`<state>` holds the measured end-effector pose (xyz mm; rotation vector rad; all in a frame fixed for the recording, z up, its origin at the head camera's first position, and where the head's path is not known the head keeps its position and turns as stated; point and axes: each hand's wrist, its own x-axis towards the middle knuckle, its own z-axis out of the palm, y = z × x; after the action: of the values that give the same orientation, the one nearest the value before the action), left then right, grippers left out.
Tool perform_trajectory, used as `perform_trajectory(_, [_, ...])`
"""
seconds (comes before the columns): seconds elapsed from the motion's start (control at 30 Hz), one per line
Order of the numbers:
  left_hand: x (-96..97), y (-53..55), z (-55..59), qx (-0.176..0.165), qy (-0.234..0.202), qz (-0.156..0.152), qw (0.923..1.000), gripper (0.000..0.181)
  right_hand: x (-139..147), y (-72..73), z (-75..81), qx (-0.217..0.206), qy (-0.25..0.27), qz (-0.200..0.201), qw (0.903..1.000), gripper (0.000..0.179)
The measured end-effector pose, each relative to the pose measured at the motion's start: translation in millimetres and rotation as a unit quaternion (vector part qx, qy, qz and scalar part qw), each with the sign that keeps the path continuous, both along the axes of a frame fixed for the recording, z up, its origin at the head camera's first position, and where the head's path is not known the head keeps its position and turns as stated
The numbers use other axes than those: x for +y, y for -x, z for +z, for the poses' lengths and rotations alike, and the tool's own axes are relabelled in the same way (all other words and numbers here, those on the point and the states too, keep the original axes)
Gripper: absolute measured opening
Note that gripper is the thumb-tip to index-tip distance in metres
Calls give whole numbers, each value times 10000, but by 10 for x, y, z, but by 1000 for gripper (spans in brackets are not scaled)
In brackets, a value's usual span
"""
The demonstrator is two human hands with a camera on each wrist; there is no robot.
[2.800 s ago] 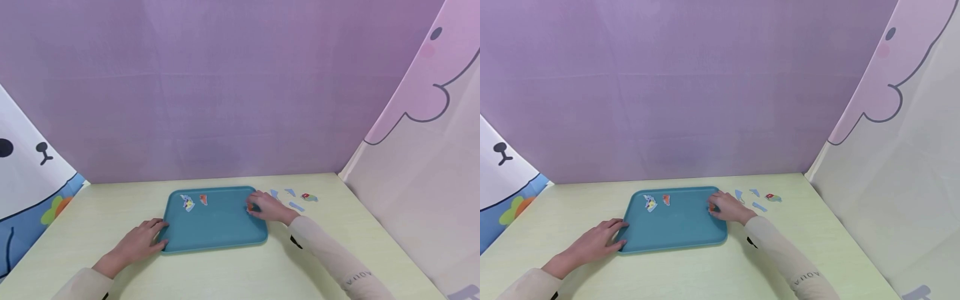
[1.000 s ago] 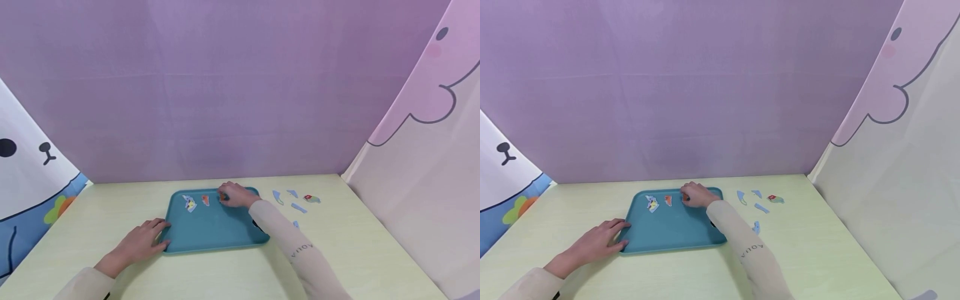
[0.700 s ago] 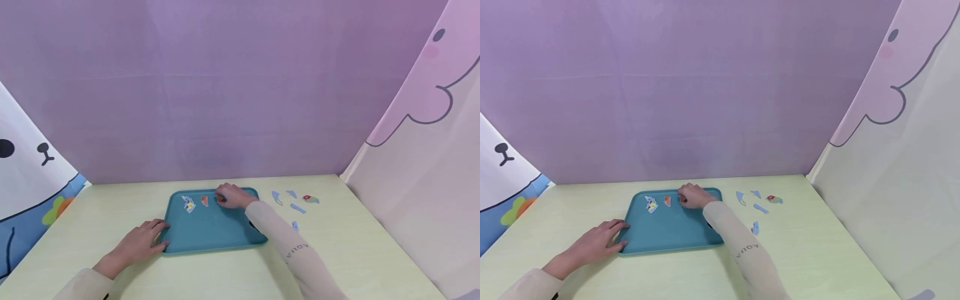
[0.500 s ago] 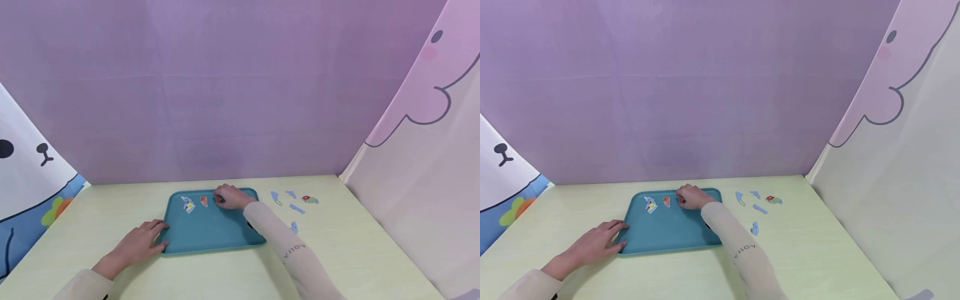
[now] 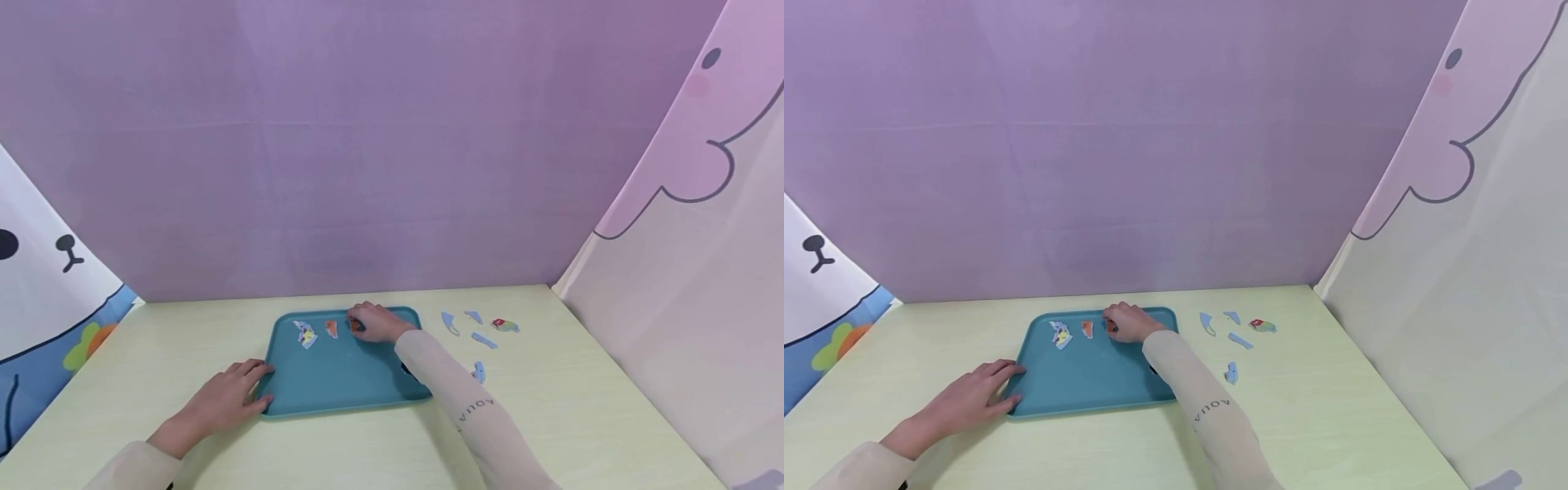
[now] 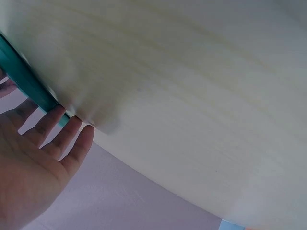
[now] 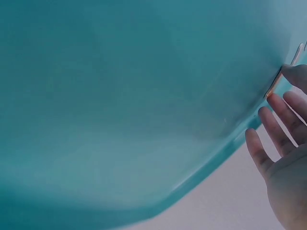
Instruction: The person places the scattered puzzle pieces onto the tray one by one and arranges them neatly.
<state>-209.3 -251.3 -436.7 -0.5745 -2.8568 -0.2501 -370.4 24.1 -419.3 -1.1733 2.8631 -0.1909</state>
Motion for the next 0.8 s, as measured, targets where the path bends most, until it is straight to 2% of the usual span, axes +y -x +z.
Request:
perform_trajectory(0.23, [5,-17,14,26,-1,6,10000,47,4,-25,7,-28,-28,-96,9999,34])
perform_trajectory(0.57, [0,-13,-11,54,8,0,10000,47,47,-39,29,-16,-10,-38,10000,33])
perform_trajectory(0.8, [-3,-1,-12,4,32,21,10000,48,164,-45,73,-169,56,22,9998,36])
